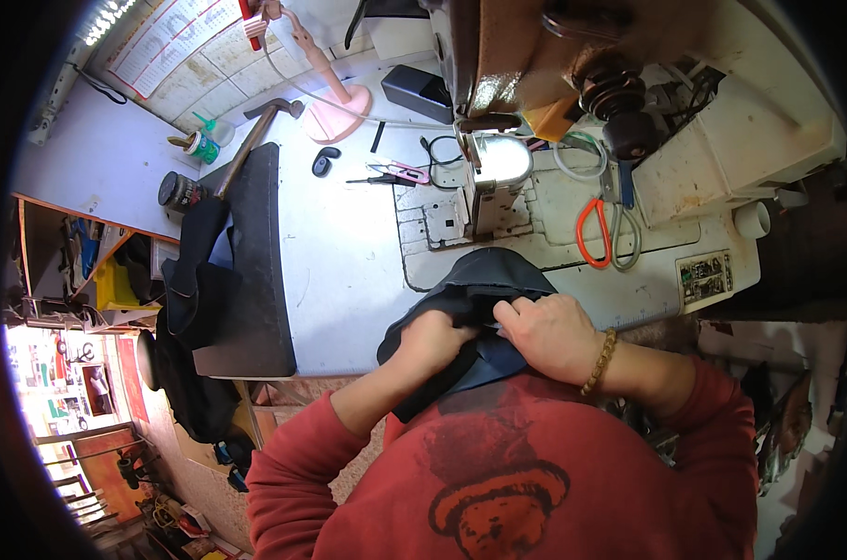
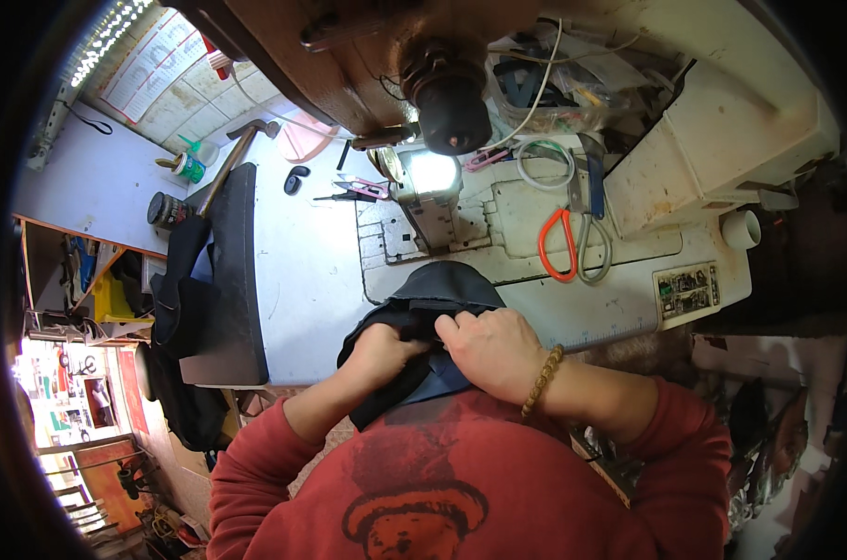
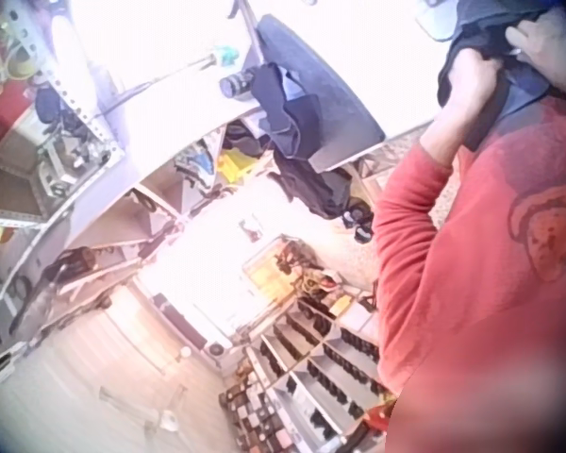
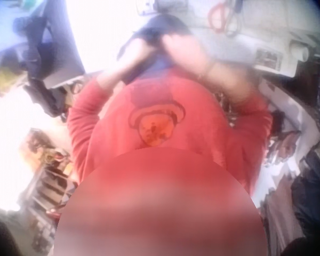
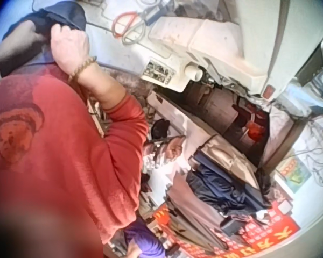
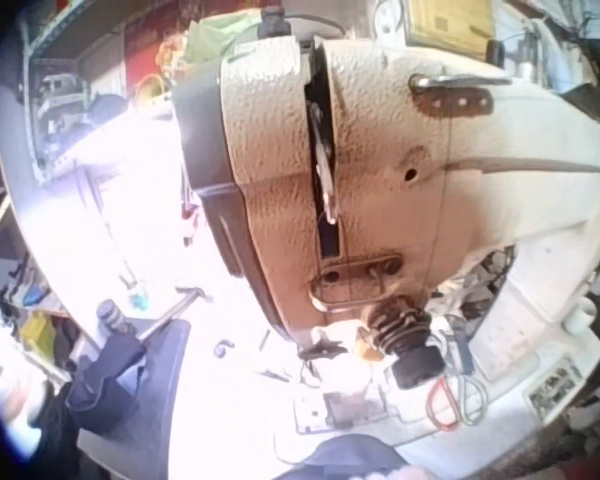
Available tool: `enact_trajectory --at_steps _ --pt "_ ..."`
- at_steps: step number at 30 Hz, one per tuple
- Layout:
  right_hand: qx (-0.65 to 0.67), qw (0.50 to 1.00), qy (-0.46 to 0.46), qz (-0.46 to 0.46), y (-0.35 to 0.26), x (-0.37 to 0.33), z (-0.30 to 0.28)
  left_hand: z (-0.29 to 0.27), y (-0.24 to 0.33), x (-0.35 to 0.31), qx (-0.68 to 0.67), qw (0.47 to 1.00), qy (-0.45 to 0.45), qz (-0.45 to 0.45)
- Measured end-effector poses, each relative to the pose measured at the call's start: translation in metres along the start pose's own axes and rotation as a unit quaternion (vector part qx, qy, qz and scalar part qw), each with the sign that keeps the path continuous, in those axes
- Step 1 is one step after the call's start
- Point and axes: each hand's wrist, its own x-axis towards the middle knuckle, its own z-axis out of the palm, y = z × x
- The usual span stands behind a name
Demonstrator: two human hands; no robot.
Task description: The person aligns a black leather piece under a sewing machine needle, then operates the machine to stitch the material. They repeatedly adjust the leather and the machine, guiding the piece through the needle area.
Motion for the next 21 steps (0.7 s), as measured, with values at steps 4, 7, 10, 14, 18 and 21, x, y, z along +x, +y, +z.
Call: enact_trajectory --at_steps 4,7,10,14,18,21 --pt "-0.001 1.000 0.025 -0.002 0.002 0.015 -0.003 -0.016 -0.021 -0.009 -0.108 0.992 0.064 -0.015" --pt "0.008 1.000 0.019 -0.011 -0.001 0.038 0.002 -0.027 -0.038 -0.022 -0.196 0.974 0.111 -0.015" --pt "0.044 0.999 0.013 -0.019 -0.004 0.070 0.015 -0.033 -0.054 -0.028 -0.260 0.956 0.125 -0.059" --pt "0.050 0.998 0.011 -0.030 -0.002 0.107 0.034 -0.030 -0.068 -0.022 -0.327 0.927 0.154 -0.102" --pt "0.035 0.999 -0.026 -0.031 0.001 0.106 0.044 -0.024 -0.071 -0.014 -0.244 0.935 0.214 -0.142" --pt "0.031 0.998 -0.054 -0.015 0.000 0.094 0.048 -0.023 -0.067 -0.011 -0.155 0.952 0.223 -0.137"
